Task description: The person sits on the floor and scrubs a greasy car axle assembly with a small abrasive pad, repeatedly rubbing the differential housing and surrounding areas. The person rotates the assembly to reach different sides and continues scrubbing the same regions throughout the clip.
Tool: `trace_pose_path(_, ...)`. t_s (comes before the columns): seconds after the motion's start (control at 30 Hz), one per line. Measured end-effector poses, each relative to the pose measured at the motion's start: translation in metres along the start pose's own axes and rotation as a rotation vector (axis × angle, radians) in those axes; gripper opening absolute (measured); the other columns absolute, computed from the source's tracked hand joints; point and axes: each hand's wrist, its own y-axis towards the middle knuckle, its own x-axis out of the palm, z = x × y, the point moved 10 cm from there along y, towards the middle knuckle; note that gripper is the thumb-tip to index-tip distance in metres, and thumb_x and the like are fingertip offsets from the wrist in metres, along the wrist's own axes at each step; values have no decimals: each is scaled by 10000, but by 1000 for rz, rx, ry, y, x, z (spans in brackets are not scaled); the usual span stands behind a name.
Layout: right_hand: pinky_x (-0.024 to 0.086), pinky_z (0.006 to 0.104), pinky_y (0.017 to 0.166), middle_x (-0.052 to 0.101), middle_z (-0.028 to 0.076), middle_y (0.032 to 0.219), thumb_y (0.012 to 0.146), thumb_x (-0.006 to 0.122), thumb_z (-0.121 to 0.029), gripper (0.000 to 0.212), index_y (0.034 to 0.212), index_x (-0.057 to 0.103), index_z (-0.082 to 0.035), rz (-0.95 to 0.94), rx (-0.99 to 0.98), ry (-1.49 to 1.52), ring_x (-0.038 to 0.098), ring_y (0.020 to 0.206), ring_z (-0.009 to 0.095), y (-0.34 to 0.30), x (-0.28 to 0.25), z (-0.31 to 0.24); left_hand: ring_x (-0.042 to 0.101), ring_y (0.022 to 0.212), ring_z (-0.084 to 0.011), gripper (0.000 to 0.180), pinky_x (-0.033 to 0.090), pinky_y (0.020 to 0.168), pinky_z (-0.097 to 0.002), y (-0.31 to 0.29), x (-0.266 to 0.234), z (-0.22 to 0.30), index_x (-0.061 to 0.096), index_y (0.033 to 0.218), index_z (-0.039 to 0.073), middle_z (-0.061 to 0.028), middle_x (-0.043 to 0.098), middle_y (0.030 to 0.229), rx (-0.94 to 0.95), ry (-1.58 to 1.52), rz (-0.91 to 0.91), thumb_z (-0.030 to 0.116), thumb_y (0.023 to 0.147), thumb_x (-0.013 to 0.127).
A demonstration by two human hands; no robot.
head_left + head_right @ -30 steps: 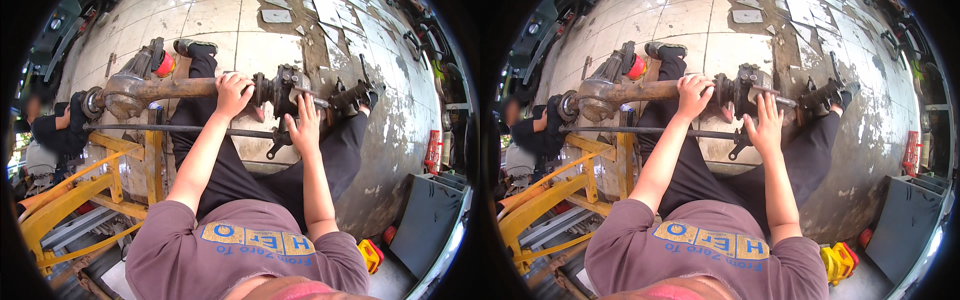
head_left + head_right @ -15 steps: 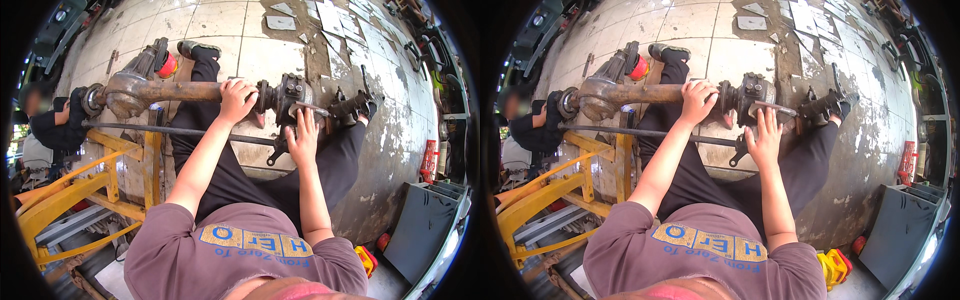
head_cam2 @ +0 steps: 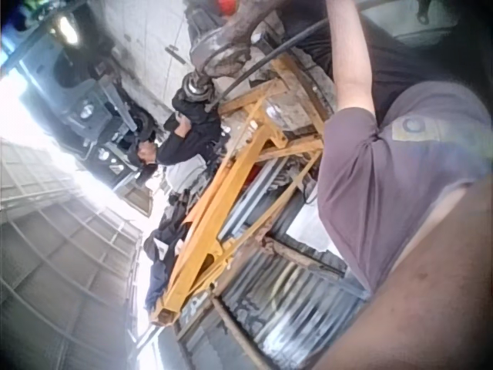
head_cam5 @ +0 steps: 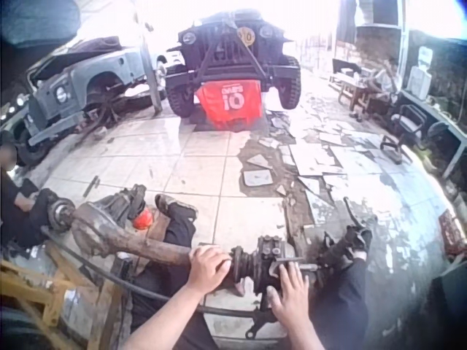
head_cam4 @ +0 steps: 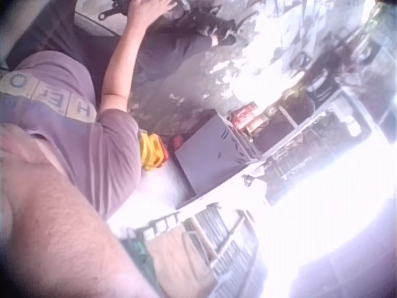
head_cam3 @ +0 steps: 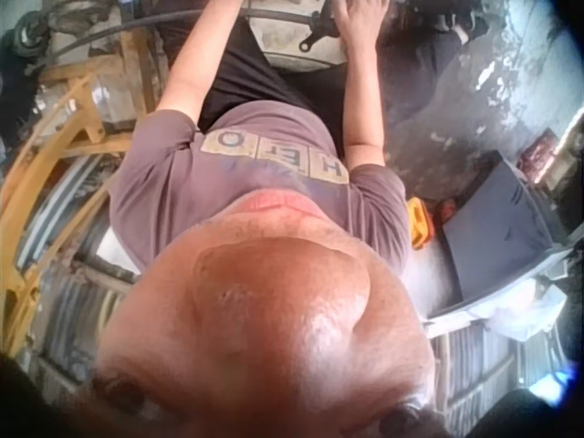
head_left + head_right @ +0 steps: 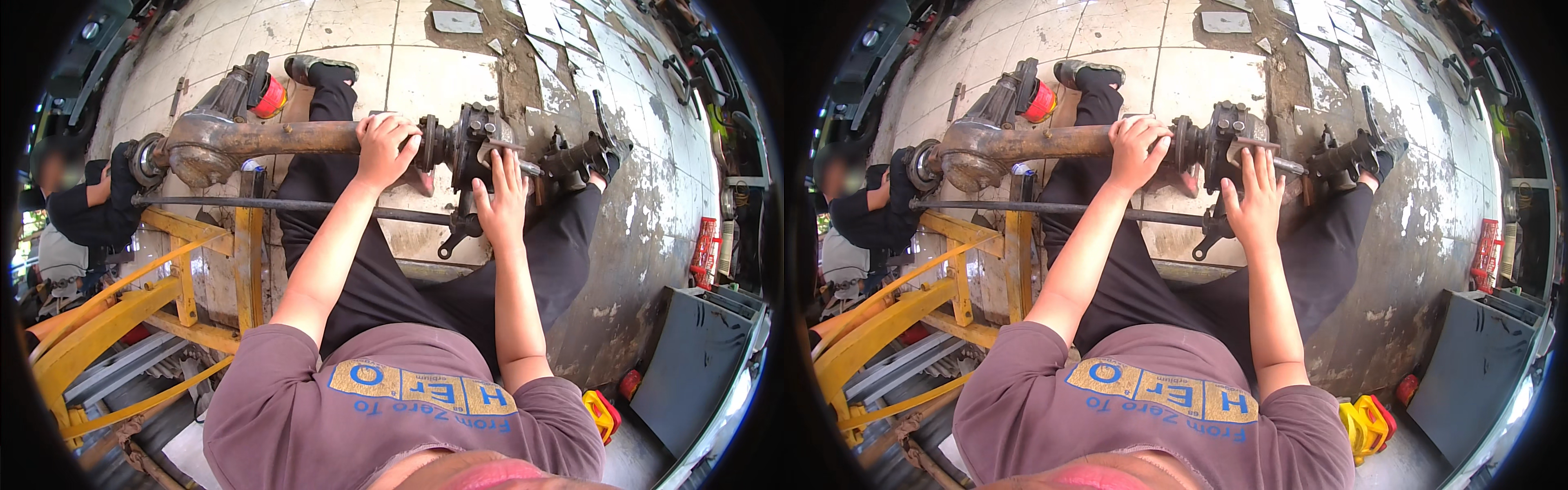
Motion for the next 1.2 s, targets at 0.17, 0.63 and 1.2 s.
trace_pose_path(0.17, 245, 743, 1338, 373, 215, 1856, 1090, 719, -434, 787, 1760, 466, -107, -6, -10, -14, 308, 1739, 414, -21, 12, 2, 664, 1308, -237, 167, 346, 1192, -492, -5, 3, -4, 834, 1038, 199, 30, 787, 1153, 1, 9, -22, 328, 1030, 727)
trace_pose_path(0.63, 243, 733, 1347, 361, 210, 1863, 1105, 703, -447, 789, 1767, 450, -99, -2, 21, -14, 291, 1746, 415, -12, 6, 1, 671, 1284, -236, 153, 357, 1180, -487, 0, 2, 2, 834, 1027, 192, 26, 791, 1155, 4, 0, -16, 307, 1020, 735)
trace_pose_path(1.2, 289, 760, 1313, 386, 239, 1841, 1094, 714, -431, 768, 1738, 486, -81, -7, -4, -46, 332, 1724, 445, -33, 13, -4, 673, 1277, -239, 142, 368, 1180, -484, -7, 3, 2, 837, 1037, 195, 20, 799, 1159, 17, 42, -17, 303, 1021, 746)
